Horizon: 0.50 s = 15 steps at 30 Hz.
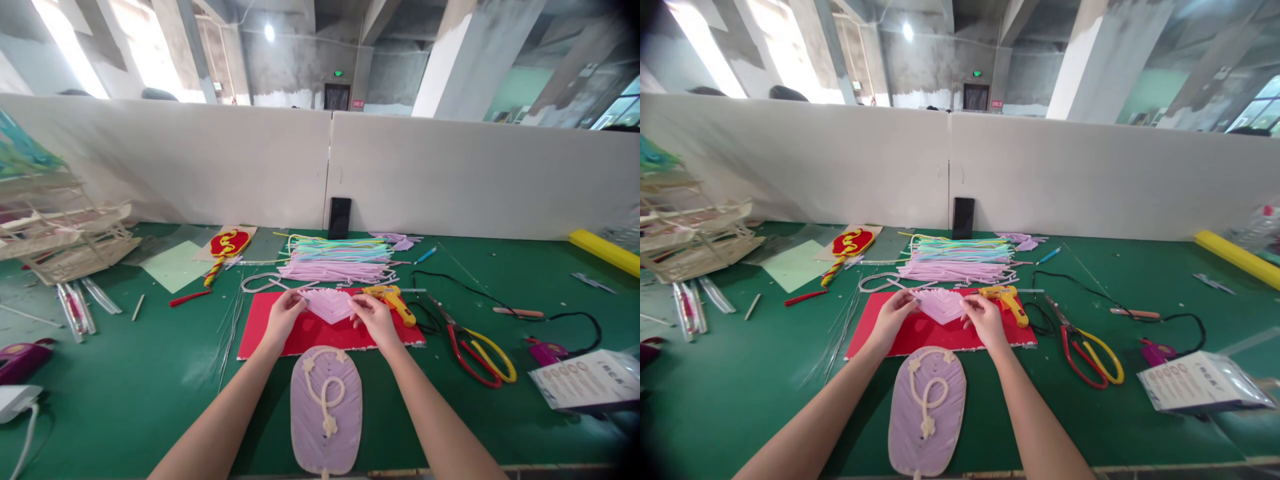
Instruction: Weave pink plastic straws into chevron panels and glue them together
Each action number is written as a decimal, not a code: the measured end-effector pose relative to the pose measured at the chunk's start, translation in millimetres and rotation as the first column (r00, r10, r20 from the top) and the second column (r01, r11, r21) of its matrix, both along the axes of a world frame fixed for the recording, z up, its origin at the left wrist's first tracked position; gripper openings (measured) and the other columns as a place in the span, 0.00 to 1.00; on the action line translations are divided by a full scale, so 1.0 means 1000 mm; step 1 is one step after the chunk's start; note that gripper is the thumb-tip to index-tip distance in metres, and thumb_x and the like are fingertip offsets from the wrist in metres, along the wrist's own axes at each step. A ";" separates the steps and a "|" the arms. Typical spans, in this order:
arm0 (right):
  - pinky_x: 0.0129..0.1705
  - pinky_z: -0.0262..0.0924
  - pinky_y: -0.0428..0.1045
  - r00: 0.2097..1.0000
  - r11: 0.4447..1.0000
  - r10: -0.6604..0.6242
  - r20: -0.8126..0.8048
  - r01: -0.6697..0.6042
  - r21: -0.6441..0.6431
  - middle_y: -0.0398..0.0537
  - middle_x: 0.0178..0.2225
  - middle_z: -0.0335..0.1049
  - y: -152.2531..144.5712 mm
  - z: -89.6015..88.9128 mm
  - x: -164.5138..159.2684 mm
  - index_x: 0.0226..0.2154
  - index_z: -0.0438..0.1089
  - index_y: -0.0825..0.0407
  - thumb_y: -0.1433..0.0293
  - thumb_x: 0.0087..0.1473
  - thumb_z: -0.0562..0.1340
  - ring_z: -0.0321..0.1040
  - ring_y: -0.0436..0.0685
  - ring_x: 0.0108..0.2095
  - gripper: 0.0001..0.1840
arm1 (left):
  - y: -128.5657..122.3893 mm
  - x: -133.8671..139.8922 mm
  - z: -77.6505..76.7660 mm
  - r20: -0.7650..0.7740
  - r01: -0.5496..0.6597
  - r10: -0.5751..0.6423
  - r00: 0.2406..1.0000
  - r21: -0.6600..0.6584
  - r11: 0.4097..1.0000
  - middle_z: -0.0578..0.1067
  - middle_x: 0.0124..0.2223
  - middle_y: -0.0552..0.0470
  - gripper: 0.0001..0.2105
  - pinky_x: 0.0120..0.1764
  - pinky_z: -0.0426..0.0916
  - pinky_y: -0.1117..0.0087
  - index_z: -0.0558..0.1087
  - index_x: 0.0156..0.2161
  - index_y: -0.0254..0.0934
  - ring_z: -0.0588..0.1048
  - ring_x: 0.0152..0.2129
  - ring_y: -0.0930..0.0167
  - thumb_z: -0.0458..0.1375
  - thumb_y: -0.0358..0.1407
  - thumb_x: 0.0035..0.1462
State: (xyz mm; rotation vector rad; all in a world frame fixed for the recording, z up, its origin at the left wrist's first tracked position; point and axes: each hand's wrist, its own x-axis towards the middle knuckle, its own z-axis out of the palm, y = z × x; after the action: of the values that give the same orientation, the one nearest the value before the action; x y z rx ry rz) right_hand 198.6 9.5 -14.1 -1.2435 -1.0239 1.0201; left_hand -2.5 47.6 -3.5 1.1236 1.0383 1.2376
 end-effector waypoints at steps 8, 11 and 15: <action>0.15 0.63 0.44 1.000 1.000 -0.008 -0.016 0.007 -0.015 0.42 0.19 0.67 0.000 0.001 0.000 0.29 0.70 0.54 0.56 0.37 0.67 0.66 0.51 0.19 0.19 | 0.000 0.000 0.001 0.006 -0.016 0.016 1.000 -0.029 0.999 0.73 0.28 0.53 0.17 0.33 0.71 0.69 0.72 0.38 0.34 0.74 0.29 0.69 0.62 0.37 0.40; 0.15 0.63 0.44 1.000 1.000 -0.007 -0.025 0.007 -0.017 0.42 0.20 0.66 0.000 0.000 0.000 0.29 0.69 0.54 0.57 0.37 0.67 0.66 0.51 0.20 0.19 | 0.000 0.001 0.003 0.009 -0.025 0.026 1.000 -0.038 0.999 0.73 0.28 0.53 0.17 0.32 0.71 0.69 0.72 0.38 0.34 0.74 0.29 0.69 0.62 0.37 0.39; 0.15 0.63 0.43 0.999 1.000 -0.004 -0.033 0.004 -0.021 0.42 0.21 0.67 0.001 -0.002 0.001 0.29 0.70 0.54 0.57 0.38 0.67 0.66 0.50 0.20 0.19 | -0.001 0.001 0.003 0.016 -0.039 0.040 0.999 -0.047 0.998 0.73 0.27 0.53 0.16 0.31 0.71 0.70 0.71 0.37 0.34 0.73 0.28 0.70 0.62 0.37 0.39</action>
State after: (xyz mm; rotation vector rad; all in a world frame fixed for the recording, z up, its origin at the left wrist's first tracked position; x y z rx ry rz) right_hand 199.5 10.3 -16.0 -1.2410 -0.9869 1.0478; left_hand -1.5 46.9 -0.4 1.0594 1.0760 1.2453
